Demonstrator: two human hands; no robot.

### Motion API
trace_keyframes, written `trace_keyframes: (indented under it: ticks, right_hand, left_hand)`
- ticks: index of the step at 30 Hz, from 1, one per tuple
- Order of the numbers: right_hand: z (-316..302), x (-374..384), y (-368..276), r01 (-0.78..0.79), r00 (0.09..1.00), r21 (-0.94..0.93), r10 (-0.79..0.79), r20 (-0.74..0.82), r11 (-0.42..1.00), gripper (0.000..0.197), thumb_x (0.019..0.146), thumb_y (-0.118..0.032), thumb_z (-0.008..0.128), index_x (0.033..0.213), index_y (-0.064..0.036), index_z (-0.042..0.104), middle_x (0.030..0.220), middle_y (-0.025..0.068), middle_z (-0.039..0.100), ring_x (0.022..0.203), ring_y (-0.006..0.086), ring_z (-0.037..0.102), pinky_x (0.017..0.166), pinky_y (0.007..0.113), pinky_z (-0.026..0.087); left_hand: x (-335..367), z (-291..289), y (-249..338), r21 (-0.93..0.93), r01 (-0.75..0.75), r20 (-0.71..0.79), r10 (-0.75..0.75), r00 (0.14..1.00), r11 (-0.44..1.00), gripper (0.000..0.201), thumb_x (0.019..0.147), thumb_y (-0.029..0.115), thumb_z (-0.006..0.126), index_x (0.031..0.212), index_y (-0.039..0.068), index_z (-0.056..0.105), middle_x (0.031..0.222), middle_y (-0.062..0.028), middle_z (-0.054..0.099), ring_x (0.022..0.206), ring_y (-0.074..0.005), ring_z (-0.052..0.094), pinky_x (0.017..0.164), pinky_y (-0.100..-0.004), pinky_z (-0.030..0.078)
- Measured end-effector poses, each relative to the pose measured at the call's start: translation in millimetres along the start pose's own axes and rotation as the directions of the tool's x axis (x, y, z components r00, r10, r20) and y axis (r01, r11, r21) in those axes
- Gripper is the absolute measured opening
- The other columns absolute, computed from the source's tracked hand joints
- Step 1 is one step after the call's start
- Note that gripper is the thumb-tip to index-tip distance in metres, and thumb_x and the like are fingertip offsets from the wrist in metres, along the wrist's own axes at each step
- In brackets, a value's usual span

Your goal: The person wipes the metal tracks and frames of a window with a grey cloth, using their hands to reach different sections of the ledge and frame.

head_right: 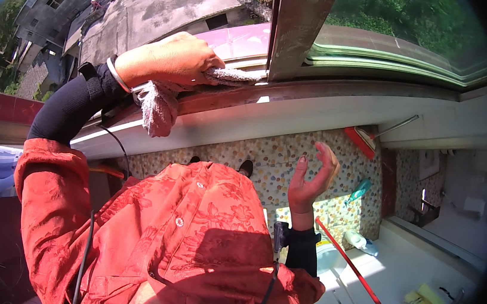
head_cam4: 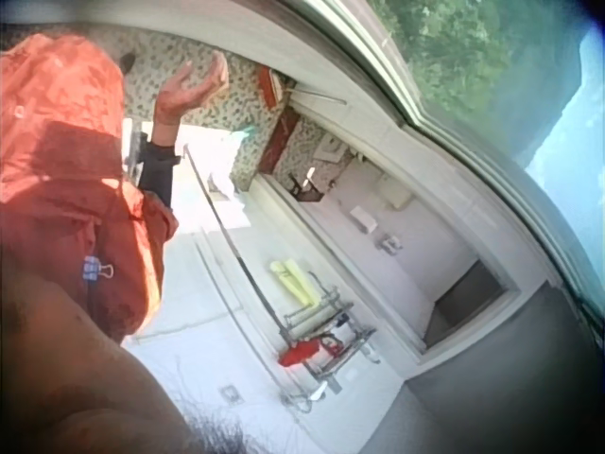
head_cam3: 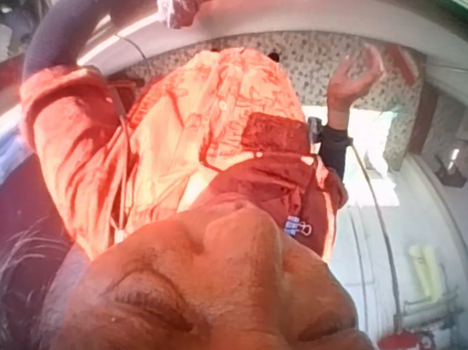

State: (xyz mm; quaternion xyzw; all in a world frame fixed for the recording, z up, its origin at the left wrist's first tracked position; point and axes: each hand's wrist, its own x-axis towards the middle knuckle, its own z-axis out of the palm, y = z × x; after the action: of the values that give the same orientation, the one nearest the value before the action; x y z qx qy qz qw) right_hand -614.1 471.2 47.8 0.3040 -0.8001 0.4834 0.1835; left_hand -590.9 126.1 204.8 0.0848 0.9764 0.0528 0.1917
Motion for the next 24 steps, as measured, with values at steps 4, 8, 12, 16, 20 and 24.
trace_keyframes:
  ticks: [4, 8, 12, 16, 20, 24]
  right_hand:
    - [3, -2, 1, -0.035, 0.999, 0.071, 0.035, 0.005, 0.997, 0.041, 0.089, -0.004, 0.062, 0.128, -0.0001, 0.051, 0.121, 0.0144, 0.059, 0.108, 0.0283, 0.055, 0.086, 0.037, 0.048]
    - [14, 3, -8, -0.144, 0.99, 0.31, 0.137, 0.044, 0.94, 0.04, 0.092, -0.006, 0.061, 0.13, -0.0008, 0.05, 0.116, 0.0131, 0.061, 0.106, 0.0229, 0.057, 0.086, 0.035, 0.049]
    - [23, 25, -35, -0.186, 0.983, 0.558, 0.146, 0.115, 0.809, 0.042, 0.092, -0.007, 0.064, 0.131, -0.0013, 0.05, 0.111, 0.0108, 0.062, 0.101, 0.0184, 0.06, 0.087, 0.033, 0.049]
    - [27, 45, -63, -0.137, 0.989, 0.633, 0.074, 0.125, 0.762, 0.045, 0.089, -0.005, 0.07, 0.13, -0.0016, 0.051, 0.106, 0.0089, 0.062, 0.094, 0.0172, 0.063, 0.086, 0.032, 0.052]
    - [27, 49, -71, -0.06, 0.997, 0.584, 0.016, 0.08, 0.81, 0.046, 0.086, -0.004, 0.073, 0.127, -0.0034, 0.055, 0.102, 0.0078, 0.062, 0.089, 0.0163, 0.064, 0.081, 0.029, 0.054]
    - [23, 47, -69, -0.083, 0.996, 0.567, 0.06, 0.059, 0.82, 0.034, 0.085, -0.002, 0.073, 0.116, -0.0023, 0.06, 0.099, 0.0072, 0.062, 0.087, 0.0156, 0.064, 0.08, 0.028, 0.054]
  left_hand:
    - [-37, -12, 0, -0.432, 0.09, 0.064, -0.069, 0.996, 0.897, 0.036, 0.089, 0.029, 0.069, 0.117, 0.007, 0.068, 0.092, -0.0129, 0.073, 0.081, -0.0235, 0.068, 0.077, -0.0338, 0.052]
    - [-56, -3, 16, -0.841, 0.101, 0.082, -0.059, 0.995, 0.531, 0.029, 0.087, 0.015, 0.075, 0.112, 0.0, 0.069, 0.095, 0.001, 0.071, 0.084, -0.0057, 0.057, 0.08, -0.0252, 0.049]
    - [-56, 29, 22, -0.937, 0.119, 0.106, -0.055, 0.993, 0.328, 0.037, 0.086, 0.013, 0.076, 0.12, 0.001, 0.066, 0.102, 0.0014, 0.07, 0.089, -0.0059, 0.059, 0.083, -0.0254, 0.05]
    - [-51, 45, 41, -0.964, 0.175, 0.183, 0.024, 0.983, 0.199, 0.036, 0.086, 0.012, 0.076, 0.118, 0.001, 0.066, 0.102, 0.0011, 0.07, 0.088, -0.005, 0.059, 0.081, -0.0243, 0.05]
    - [-46, 67, 49, -0.992, 0.117, 0.12, 0.063, 0.991, 0.05, 0.033, 0.086, 0.017, 0.077, 0.114, 0.003, 0.067, 0.101, 0.0017, 0.07, 0.086, -0.0047, 0.059, 0.08, -0.0238, 0.051]
    - [-38, 77, 60, -0.993, 0.109, 0.114, 0.113, 0.987, 0.054, 0.032, 0.087, 0.015, 0.076, 0.115, 0.002, 0.066, 0.1, 0.0022, 0.069, 0.086, -0.0044, 0.058, 0.08, -0.0238, 0.05]
